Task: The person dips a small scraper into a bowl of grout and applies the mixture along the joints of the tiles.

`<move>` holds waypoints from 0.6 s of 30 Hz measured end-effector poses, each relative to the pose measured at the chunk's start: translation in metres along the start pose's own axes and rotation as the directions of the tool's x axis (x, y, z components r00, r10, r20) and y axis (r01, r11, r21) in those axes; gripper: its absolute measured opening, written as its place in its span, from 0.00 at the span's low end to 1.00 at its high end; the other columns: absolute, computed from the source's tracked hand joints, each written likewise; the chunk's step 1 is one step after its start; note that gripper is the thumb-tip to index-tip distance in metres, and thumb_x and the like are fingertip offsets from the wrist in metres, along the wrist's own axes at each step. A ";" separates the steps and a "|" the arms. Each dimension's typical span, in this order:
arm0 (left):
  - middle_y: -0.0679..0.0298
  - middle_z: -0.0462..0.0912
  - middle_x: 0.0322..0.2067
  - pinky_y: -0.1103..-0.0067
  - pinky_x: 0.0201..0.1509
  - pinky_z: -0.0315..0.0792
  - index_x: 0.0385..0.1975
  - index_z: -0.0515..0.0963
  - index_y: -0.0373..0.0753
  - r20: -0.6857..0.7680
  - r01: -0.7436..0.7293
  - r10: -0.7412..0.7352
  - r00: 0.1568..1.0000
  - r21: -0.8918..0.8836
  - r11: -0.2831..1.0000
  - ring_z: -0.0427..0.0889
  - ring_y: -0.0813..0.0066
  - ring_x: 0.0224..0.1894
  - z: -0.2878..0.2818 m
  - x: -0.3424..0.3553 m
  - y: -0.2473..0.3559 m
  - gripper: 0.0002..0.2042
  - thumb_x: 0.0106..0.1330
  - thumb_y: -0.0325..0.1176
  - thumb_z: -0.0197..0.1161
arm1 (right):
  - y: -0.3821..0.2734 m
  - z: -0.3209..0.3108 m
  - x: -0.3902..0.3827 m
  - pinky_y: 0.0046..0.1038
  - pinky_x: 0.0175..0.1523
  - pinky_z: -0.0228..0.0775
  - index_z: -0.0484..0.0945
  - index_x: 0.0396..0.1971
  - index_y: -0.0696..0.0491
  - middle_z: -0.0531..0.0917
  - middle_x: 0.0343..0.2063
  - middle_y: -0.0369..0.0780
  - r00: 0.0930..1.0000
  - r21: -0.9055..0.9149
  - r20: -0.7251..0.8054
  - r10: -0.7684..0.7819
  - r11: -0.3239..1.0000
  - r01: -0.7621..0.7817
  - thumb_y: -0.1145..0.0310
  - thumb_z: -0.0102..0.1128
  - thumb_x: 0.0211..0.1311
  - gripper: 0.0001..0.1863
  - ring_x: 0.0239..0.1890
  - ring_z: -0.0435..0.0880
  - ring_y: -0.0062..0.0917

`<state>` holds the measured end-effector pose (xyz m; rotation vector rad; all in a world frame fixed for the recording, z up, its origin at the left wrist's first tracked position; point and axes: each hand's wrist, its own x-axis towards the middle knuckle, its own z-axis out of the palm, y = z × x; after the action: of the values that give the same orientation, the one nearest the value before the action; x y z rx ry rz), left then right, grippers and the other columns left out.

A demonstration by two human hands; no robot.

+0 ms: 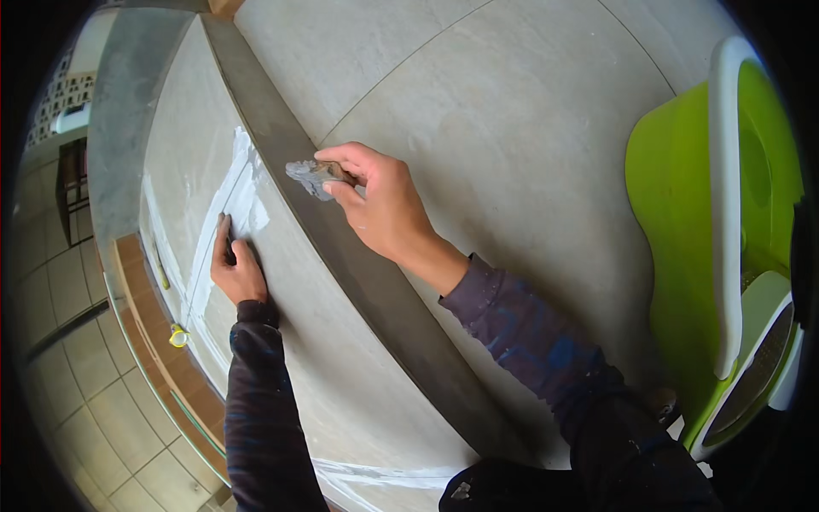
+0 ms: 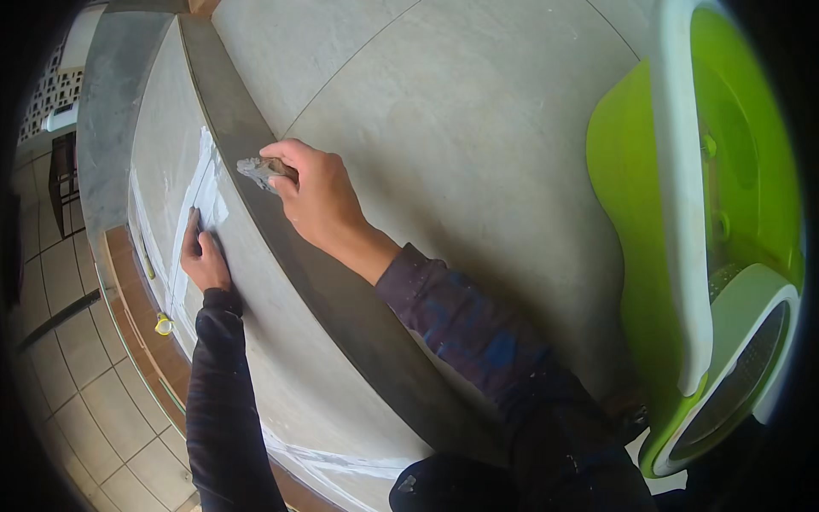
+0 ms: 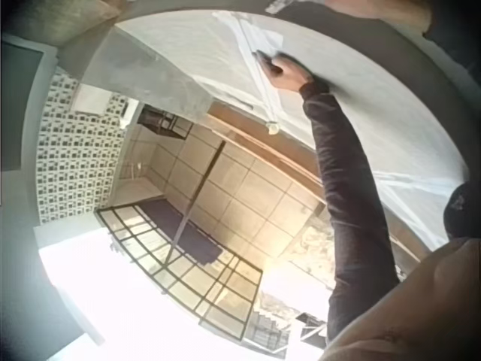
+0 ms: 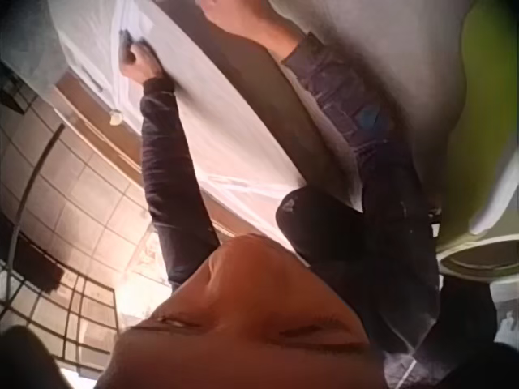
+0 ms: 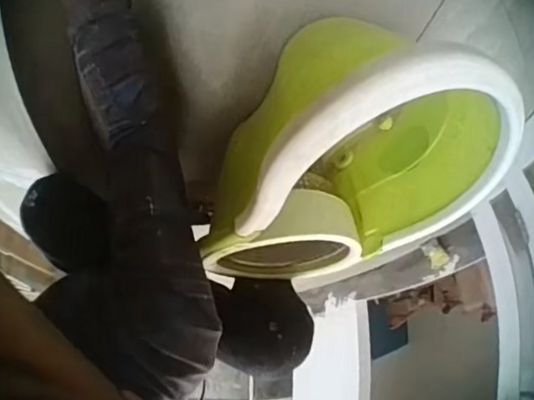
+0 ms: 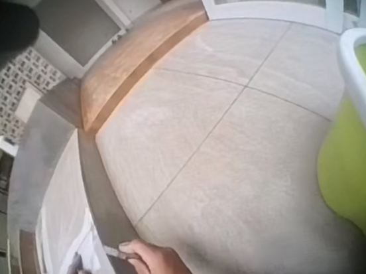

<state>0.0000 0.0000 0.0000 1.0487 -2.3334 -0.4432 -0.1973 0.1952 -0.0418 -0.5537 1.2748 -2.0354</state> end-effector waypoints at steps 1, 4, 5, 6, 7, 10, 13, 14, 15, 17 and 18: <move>0.49 0.81 0.64 0.69 0.77 0.62 0.63 0.80 0.29 0.005 0.008 -0.008 1.000 -0.002 1.000 0.77 0.61 0.69 -0.002 0.001 0.002 0.24 0.67 0.26 0.51 | -0.006 0.008 0.006 0.32 0.57 0.82 0.80 0.56 0.57 0.89 0.50 0.49 1.000 -0.075 -0.024 0.008 0.997 -0.010 0.84 0.59 0.66 0.19 0.53 0.89 0.41; 0.49 0.81 0.64 0.69 0.77 0.63 0.63 0.79 0.28 0.014 0.017 -0.017 1.000 0.005 1.000 0.77 0.61 0.69 0.007 -0.004 0.009 0.25 0.67 0.25 0.50 | 0.022 0.018 -0.001 0.36 0.55 0.83 0.83 0.47 0.62 0.89 0.47 0.51 0.984 -0.146 -0.070 -0.166 0.977 0.154 0.85 0.59 0.63 0.13 0.48 0.90 0.42; 0.49 0.81 0.64 0.69 0.77 0.63 0.63 0.79 0.27 0.017 0.016 -0.016 1.000 0.012 1.000 0.77 0.61 0.69 0.008 -0.005 0.005 0.25 0.67 0.25 0.50 | 0.027 0.017 -0.019 0.36 0.55 0.83 0.84 0.46 0.62 0.89 0.47 0.50 0.972 -0.160 -0.069 -0.226 0.964 0.213 0.85 0.60 0.62 0.13 0.49 0.90 0.42; 0.49 0.81 0.64 0.69 0.77 0.63 0.63 0.79 0.27 0.021 0.020 -0.020 1.000 0.018 1.000 0.77 0.61 0.69 0.009 -0.006 0.002 0.25 0.67 0.25 0.50 | 0.030 0.013 -0.039 0.36 0.55 0.83 0.84 0.45 0.61 0.89 0.48 0.49 0.958 -0.186 -0.070 -0.278 0.947 0.262 0.86 0.61 0.61 0.13 0.50 0.89 0.42; 0.49 0.81 0.64 0.70 0.76 0.64 0.62 0.79 0.27 0.017 0.026 -0.026 1.000 0.002 1.000 0.77 0.61 0.69 0.005 -0.003 0.005 0.24 0.67 0.24 0.50 | 0.027 0.015 -0.056 0.36 0.56 0.84 0.85 0.44 0.61 0.89 0.48 0.48 0.936 -0.182 -0.071 -0.345 0.927 0.328 0.86 0.62 0.59 0.13 0.51 0.89 0.42; 0.49 0.81 0.65 0.70 0.75 0.65 0.61 0.80 0.26 0.009 0.019 -0.019 1.000 0.014 1.000 0.78 0.62 0.68 0.002 -0.001 0.002 0.23 0.66 0.22 0.50 | 0.010 -0.011 -0.116 0.33 0.53 0.85 0.86 0.46 0.59 0.89 0.49 0.46 0.972 -0.169 0.028 -0.235 0.957 0.236 0.87 0.65 0.59 0.16 0.52 0.90 0.38; 0.49 0.81 0.64 0.71 0.75 0.65 0.61 0.80 0.26 0.003 0.015 -0.015 1.000 -0.001 1.000 0.78 0.62 0.68 -0.003 -0.001 -0.001 0.23 0.66 0.23 0.51 | -0.009 -0.025 -0.111 0.32 0.49 0.85 0.85 0.46 0.58 0.90 0.46 0.47 0.984 -0.101 0.074 -0.163 0.980 0.170 0.87 0.66 0.59 0.15 0.47 0.91 0.38; 0.49 0.81 0.64 0.71 0.74 0.65 0.61 0.80 0.26 0.007 0.021 -0.021 1.000 0.015 1.000 0.78 0.62 0.68 -0.005 -0.003 -0.002 0.23 0.66 0.22 0.50 | -0.008 -0.025 -0.096 0.32 0.47 0.84 0.84 0.46 0.59 0.90 0.44 0.48 0.985 -0.082 0.060 -0.164 0.982 0.168 0.86 0.65 0.60 0.15 0.44 0.91 0.39; 0.50 0.81 0.64 0.71 0.74 0.65 0.61 0.80 0.26 0.008 0.026 -0.027 1.000 0.031 0.999 0.78 0.63 0.68 -0.005 -0.003 -0.004 0.23 0.66 0.22 0.50 | 0.001 -0.015 -0.070 0.32 0.44 0.83 0.83 0.47 0.59 0.90 0.41 0.49 0.978 -0.074 0.002 -0.210 0.975 0.210 0.86 0.64 0.61 0.14 0.41 0.91 0.41; 0.50 0.81 0.64 0.71 0.74 0.65 0.61 0.80 0.26 0.001 0.013 -0.013 1.000 0.022 1.000 0.79 0.63 0.67 -0.002 0.000 -0.005 0.23 0.66 0.22 0.50 | 0.012 -0.004 -0.009 0.35 0.41 0.79 0.81 0.47 0.60 0.88 0.37 0.50 0.969 -0.136 -0.017 -0.246 0.961 0.242 0.85 0.62 0.64 0.12 0.37 0.89 0.43; 0.50 0.82 0.64 0.71 0.74 0.65 0.61 0.80 0.26 0.000 0.004 -0.004 1.000 0.015 1.000 0.79 0.63 0.67 -0.002 0.001 -0.006 0.23 0.66 0.23 0.50 | 0.019 0.004 0.023 0.36 0.39 0.77 0.80 0.47 0.60 0.88 0.35 0.51 0.964 -0.171 -0.020 -0.265 0.951 0.257 0.84 0.60 0.65 0.11 0.35 0.88 0.43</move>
<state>0.0038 -0.0049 -0.0011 1.0607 -2.3385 -0.4278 -0.2051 0.1703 -0.0567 -0.7982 1.4733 -2.1748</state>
